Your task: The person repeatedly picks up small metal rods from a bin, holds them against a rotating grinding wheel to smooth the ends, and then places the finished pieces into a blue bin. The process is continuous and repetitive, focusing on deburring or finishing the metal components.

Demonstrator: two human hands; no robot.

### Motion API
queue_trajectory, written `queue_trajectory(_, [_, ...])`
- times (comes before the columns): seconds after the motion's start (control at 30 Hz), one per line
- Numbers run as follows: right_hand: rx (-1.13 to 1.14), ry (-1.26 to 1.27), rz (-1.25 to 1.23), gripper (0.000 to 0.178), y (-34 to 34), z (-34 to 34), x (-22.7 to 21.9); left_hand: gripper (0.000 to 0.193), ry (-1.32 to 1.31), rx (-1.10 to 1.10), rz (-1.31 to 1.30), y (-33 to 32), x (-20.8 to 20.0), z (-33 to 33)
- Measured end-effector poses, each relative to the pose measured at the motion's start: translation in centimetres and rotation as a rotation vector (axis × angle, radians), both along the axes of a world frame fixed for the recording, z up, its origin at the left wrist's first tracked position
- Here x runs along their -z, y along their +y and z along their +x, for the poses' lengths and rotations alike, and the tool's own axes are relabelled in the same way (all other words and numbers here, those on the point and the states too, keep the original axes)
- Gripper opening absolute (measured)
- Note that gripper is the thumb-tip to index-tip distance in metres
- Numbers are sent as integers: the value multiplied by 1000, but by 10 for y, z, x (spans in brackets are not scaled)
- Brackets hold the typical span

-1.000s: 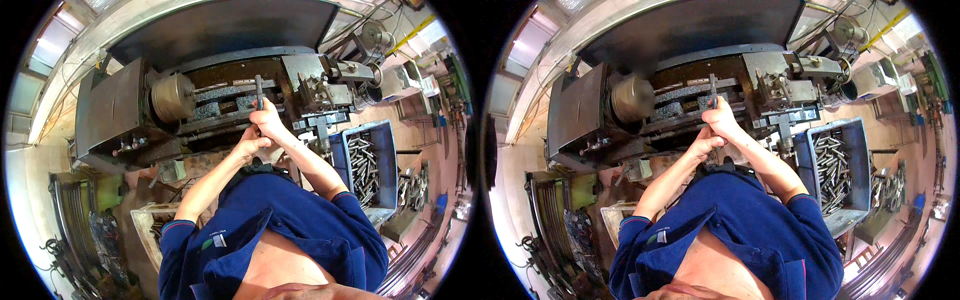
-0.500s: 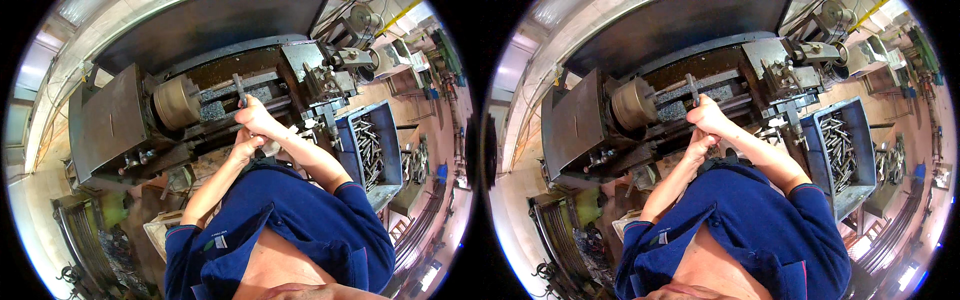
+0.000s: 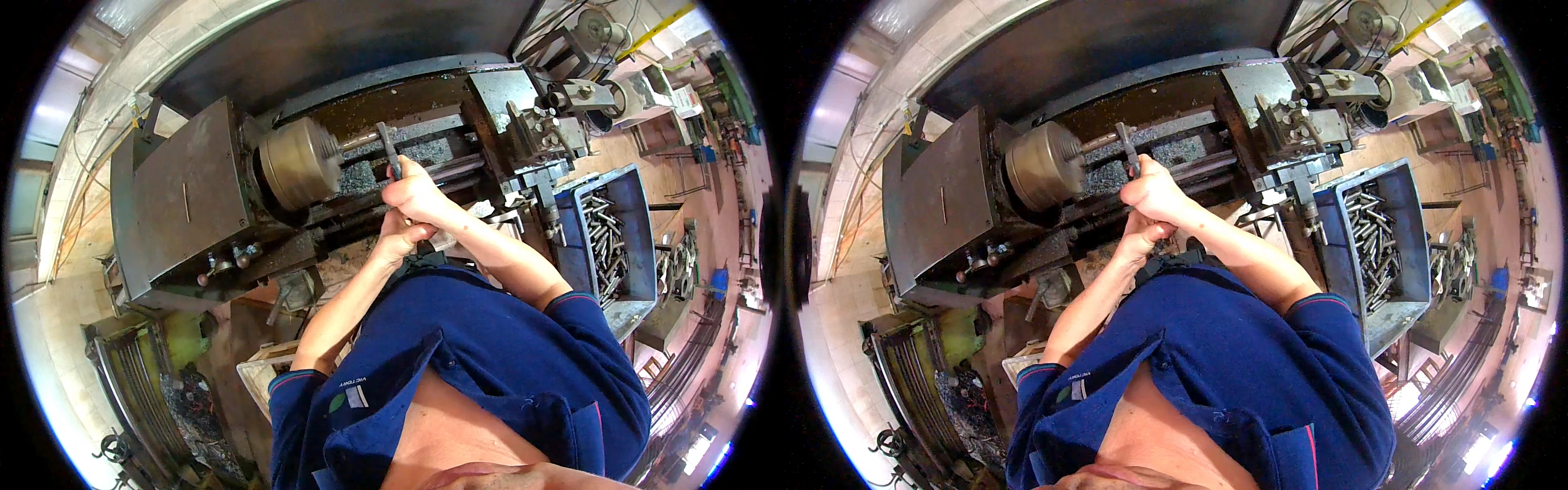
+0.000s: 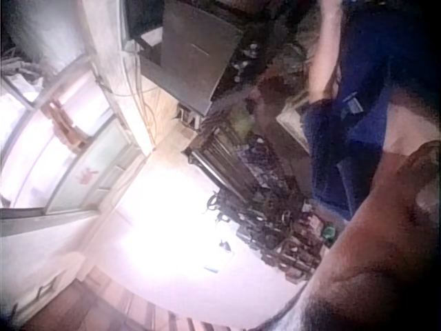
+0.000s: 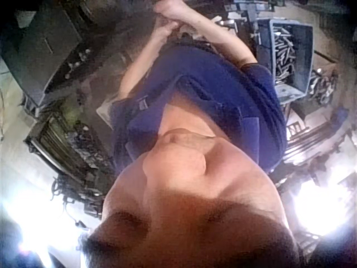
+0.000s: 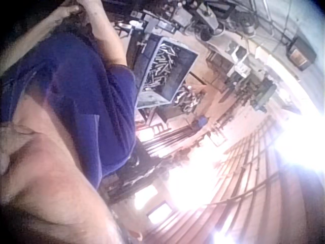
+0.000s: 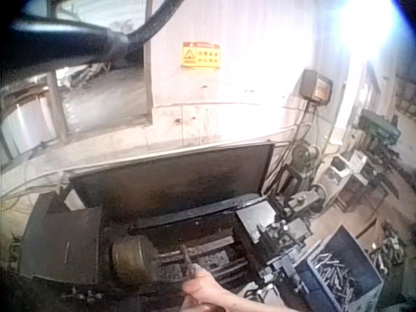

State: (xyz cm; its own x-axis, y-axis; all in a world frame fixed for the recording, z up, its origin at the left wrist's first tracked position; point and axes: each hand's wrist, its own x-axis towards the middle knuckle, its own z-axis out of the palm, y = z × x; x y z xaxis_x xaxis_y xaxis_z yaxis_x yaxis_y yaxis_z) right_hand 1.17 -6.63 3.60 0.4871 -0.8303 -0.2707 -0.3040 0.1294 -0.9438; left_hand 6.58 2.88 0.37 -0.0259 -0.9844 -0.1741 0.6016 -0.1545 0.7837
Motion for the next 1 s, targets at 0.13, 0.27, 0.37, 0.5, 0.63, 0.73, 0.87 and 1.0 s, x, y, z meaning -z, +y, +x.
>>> queue_trajectory(0.13, [76,-18,58,26,-7,-15,2,51,-13,-12,-20,-7,4,-10])
queue_trajectory(0.27, [32,-10,-36,26,-1,-1,6,42,-38,-23,34,-3,-1,2])
queue_trajectory(0.37, [27,-9,5,25,1,-3,-1,42,-57,38,40,-4,9,3])
queue_trajectory(0.5, [70,-42,76,25,-2,-15,-14,50,-68,-21,23,-8,15,-8])
queue_trajectory(0.63, [38,-27,-2,26,-1,-2,0,50,-94,53,-1,-5,6,5])
queue_trajectory(0.73, [48,-24,-2,22,-2,-11,-8,51,-55,47,-15,-7,3,-3])
queue_trajectory(0.87, [86,-46,32,20,-4,-13,-4,52,-27,4,-5,-8,19,-7])
queue_trajectory(1.0, [9,19,2,25,3,1,-10,47,-84,25,4,1,10,8])
